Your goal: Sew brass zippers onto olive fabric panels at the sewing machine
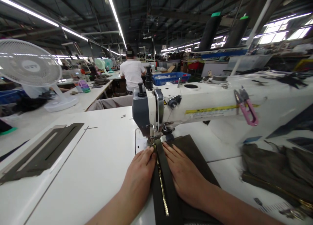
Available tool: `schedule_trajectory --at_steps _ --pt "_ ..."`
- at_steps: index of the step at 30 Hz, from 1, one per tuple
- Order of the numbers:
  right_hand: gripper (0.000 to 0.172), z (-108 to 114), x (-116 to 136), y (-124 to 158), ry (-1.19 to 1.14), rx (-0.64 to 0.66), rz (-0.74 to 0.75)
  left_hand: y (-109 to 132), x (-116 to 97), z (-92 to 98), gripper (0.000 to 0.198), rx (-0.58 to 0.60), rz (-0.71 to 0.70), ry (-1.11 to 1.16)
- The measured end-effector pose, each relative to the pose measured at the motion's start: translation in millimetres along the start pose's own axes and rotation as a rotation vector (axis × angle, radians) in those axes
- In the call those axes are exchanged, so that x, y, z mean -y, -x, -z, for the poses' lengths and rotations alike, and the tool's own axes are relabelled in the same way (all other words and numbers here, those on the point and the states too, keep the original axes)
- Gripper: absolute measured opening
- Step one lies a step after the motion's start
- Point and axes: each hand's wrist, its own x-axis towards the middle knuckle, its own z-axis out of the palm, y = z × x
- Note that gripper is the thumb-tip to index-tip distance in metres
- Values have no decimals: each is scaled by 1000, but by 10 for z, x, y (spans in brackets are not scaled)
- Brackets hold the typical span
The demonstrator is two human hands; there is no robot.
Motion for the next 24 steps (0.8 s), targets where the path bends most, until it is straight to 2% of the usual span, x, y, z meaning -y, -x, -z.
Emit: schedule_trajectory --at_steps 7,13,19,24 --pt "50 31 -2 -14 -26 56 -4 -12 19 2 32 -3 -14 23" --pt "49 -15 4 -30 -46 17 -27 -43 10 32 32 52 5 -16" --pt "49 -71 -18 -64 -76 -39 -10 -70 38 41 31 51 20 38" --pt "48 -105 -105 -171 -118 -22 -25 -146 58 30 29 69 89 95"
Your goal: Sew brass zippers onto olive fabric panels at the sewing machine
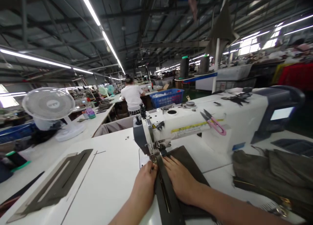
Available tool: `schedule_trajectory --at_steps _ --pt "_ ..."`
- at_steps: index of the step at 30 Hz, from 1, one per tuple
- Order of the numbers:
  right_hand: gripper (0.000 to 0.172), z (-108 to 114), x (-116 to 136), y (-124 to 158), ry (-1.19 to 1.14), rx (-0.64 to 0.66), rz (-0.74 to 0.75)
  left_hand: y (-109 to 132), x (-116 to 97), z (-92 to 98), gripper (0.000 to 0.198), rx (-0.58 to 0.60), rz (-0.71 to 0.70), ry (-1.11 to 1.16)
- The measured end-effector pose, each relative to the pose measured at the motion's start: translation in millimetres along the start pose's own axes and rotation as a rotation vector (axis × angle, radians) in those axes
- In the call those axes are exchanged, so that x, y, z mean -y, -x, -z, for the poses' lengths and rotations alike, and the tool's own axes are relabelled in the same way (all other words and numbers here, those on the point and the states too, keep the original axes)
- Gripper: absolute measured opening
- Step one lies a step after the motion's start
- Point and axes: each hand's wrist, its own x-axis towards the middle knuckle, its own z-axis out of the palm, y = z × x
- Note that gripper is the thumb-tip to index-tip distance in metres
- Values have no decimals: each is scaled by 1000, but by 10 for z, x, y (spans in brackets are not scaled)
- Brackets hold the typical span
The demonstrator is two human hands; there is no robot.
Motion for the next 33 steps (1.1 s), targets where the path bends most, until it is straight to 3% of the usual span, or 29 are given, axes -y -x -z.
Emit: schedule_trajectory --at_steps 4,8,14,19,27,33 --pt "43 135 31 16 -71 -34 49 -33 34 -8 27 -5 66 23" --pt "39 195 209 248 -100 -73 199 -18 35 6 20 7 98 88" --pt "11 -68 375 501 145 -287 439 39 111 59 27 -24 57 228" --pt "21 -204 422 533 253 -458 452 155 185 97 36 -3 15 365" --pt "23 -144 416 526 180 -407 475 283 -89 92 29 -46 14 138" --pt "26 -168 384 515 151 -388 490 250 -93 135 22 -25 -12 63"
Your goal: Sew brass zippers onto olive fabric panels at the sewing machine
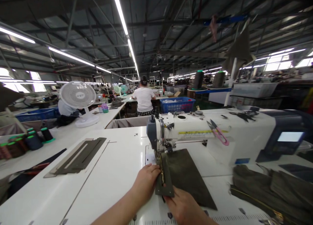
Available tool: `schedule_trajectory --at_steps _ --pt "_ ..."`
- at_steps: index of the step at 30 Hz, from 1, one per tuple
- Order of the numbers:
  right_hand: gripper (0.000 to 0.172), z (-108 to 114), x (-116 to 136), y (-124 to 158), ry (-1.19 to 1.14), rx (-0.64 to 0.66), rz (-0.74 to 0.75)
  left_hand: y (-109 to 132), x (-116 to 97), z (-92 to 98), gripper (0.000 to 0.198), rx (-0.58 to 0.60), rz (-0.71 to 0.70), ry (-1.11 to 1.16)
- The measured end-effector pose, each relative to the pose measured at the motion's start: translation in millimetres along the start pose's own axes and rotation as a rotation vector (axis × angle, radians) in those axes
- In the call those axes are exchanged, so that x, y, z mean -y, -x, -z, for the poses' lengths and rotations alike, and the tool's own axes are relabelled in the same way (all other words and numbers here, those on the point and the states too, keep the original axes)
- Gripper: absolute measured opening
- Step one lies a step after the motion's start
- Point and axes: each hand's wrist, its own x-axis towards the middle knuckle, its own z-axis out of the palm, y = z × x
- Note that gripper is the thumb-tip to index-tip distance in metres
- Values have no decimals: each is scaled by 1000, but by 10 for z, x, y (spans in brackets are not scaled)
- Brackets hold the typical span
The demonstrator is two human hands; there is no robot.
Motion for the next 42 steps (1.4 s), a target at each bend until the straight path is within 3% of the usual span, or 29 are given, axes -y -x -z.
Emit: schedule_trajectory --at_steps 6,18,24,28,31,36,39,42 --pt "27 23 -41 -50 -27 -53 -33 -71 -2 -15 19 22 24 -20" --pt "18 -66 -257 -155 -90 158 -140 -249 139 -88 18 52 115 25" --pt "20 -75 -328 -219 -92 111 -149 -315 221 -120 22 96 136 33" --pt "18 58 -333 -224 -235 123 -278 -304 233 -131 25 93 126 45" --pt "19 78 -384 -261 -156 117 -397 -264 208 -130 25 70 140 54" --pt "17 -14 -569 -476 -120 278 -494 -154 134 -79 30 9 161 125" --pt "20 -57 -688 -568 -227 323 -429 -95 74 -20 23 -65 287 98" --pt "25 -127 -799 -555 -314 294 -525 -42 10 -3 16 -55 488 73"
